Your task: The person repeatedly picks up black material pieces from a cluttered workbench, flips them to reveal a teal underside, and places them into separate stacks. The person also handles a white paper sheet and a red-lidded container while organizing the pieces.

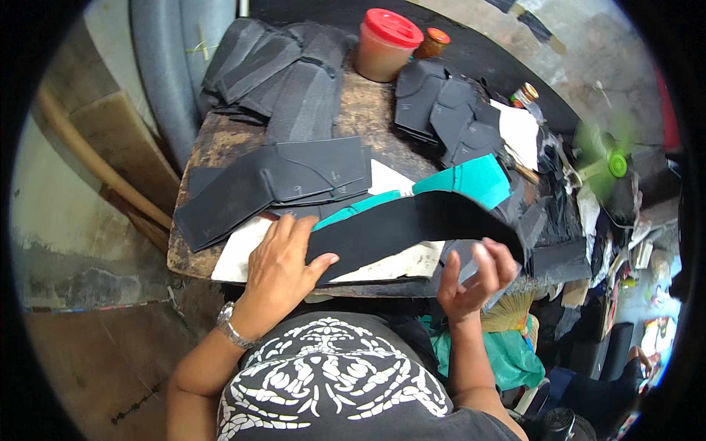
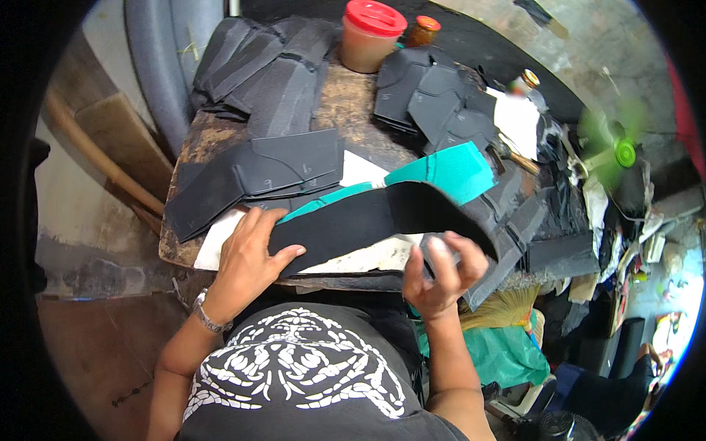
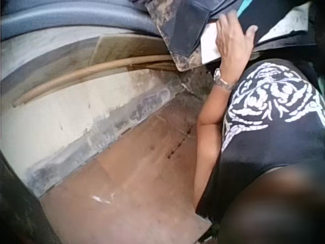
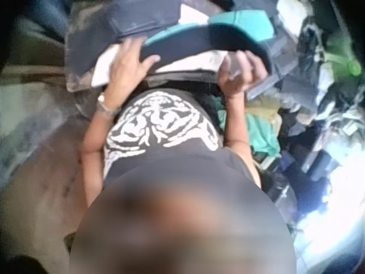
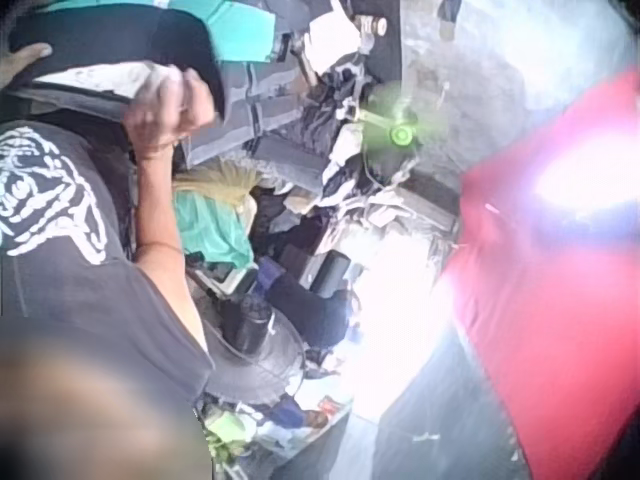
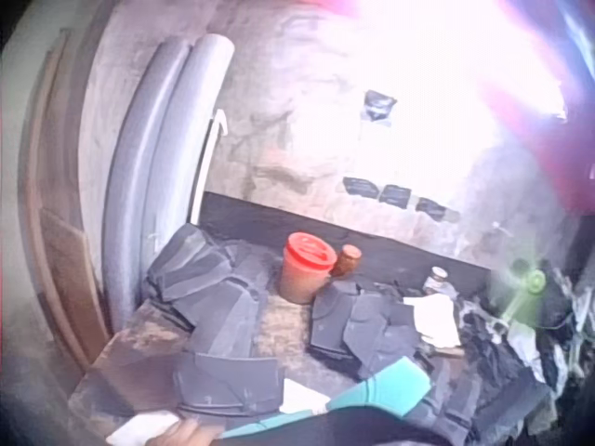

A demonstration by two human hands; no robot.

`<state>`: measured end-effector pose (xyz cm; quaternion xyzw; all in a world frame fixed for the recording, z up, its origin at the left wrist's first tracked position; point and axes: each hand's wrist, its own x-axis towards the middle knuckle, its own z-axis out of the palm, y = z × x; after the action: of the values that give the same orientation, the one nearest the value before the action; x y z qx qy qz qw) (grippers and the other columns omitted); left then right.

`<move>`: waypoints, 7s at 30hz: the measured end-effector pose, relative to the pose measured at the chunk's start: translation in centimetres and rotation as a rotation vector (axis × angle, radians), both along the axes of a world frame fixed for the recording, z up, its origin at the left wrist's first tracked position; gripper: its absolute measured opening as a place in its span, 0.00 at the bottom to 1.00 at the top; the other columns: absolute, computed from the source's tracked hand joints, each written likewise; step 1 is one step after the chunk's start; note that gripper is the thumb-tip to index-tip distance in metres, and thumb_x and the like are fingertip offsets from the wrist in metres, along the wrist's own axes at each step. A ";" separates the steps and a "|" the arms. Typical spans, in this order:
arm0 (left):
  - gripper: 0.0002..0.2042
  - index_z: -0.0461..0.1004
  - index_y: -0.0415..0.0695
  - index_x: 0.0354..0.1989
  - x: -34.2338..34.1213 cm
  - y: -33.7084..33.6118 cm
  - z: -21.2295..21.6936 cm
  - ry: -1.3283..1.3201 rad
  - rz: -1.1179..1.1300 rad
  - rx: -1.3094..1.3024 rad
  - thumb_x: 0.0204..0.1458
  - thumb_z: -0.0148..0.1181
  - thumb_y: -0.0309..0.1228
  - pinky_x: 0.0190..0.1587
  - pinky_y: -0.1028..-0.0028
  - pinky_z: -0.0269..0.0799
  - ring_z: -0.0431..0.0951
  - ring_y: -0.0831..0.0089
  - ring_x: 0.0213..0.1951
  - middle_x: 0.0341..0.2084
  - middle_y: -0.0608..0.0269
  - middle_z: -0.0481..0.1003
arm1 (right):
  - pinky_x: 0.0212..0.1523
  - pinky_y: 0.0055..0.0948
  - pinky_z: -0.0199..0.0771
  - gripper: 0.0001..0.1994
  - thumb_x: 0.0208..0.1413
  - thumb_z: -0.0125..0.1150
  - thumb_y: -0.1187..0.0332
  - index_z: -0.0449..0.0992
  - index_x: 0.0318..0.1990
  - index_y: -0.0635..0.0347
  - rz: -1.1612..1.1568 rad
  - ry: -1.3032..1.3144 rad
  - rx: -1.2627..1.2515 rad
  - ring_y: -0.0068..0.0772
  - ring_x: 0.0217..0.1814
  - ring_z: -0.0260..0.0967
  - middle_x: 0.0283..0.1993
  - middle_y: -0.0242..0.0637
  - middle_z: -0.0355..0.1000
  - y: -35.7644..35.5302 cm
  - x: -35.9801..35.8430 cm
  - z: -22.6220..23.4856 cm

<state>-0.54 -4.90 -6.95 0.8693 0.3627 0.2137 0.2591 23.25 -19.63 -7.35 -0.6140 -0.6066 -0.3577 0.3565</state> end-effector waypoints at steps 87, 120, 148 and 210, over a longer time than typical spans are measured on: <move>0.11 0.75 0.35 0.39 1.5 1.7 1.7 0.267 -0.756 0.907 0.49 0.56 0.28 0.51 0.69 0.73 0.79 0.62 0.45 0.44 0.45 0.79 | 0.31 0.32 0.70 0.19 0.47 0.73 0.56 0.80 0.35 0.66 0.559 0.862 -1.483 0.32 0.28 0.73 0.26 0.42 0.76 12.5 4.8 2.4; 0.16 0.74 0.29 0.45 3.3 0.0 1.5 0.311 -0.705 0.813 0.48 0.55 0.26 0.52 0.69 0.74 0.77 0.60 0.49 0.46 0.44 0.75 | 0.34 0.38 0.73 0.23 0.46 0.72 0.53 0.79 0.37 0.68 0.449 0.639 -1.480 0.43 0.33 0.77 0.30 0.51 0.77 12.5 4.4 3.1; 0.22 0.70 0.27 0.54 4.8 -1.0 1.6 0.341 -0.689 0.776 0.50 0.54 0.25 0.54 0.69 0.71 0.72 0.57 0.54 0.51 0.43 0.71 | 0.37 0.25 0.69 0.13 0.51 0.70 0.68 0.75 0.41 0.64 0.339 1.179 -0.952 0.21 0.35 0.69 0.32 0.33 0.74 4.5 8.9 -0.6; 0.18 0.77 0.26 0.44 1.4 -2.5 2.1 0.446 -0.611 0.782 0.47 0.54 0.26 0.59 0.59 0.68 0.78 0.51 0.50 0.44 0.37 0.77 | 0.71 0.49 0.52 0.34 0.48 0.50 0.86 0.58 0.67 0.67 0.056 0.448 -0.701 0.46 0.73 0.56 0.69 0.49 0.60 0.3 -4.8 -3.0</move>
<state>0.90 -7.36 -4.82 0.9909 0.0332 0.0578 -0.1166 18.42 -19.30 -10.39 -0.7440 -0.6157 0.0226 0.2586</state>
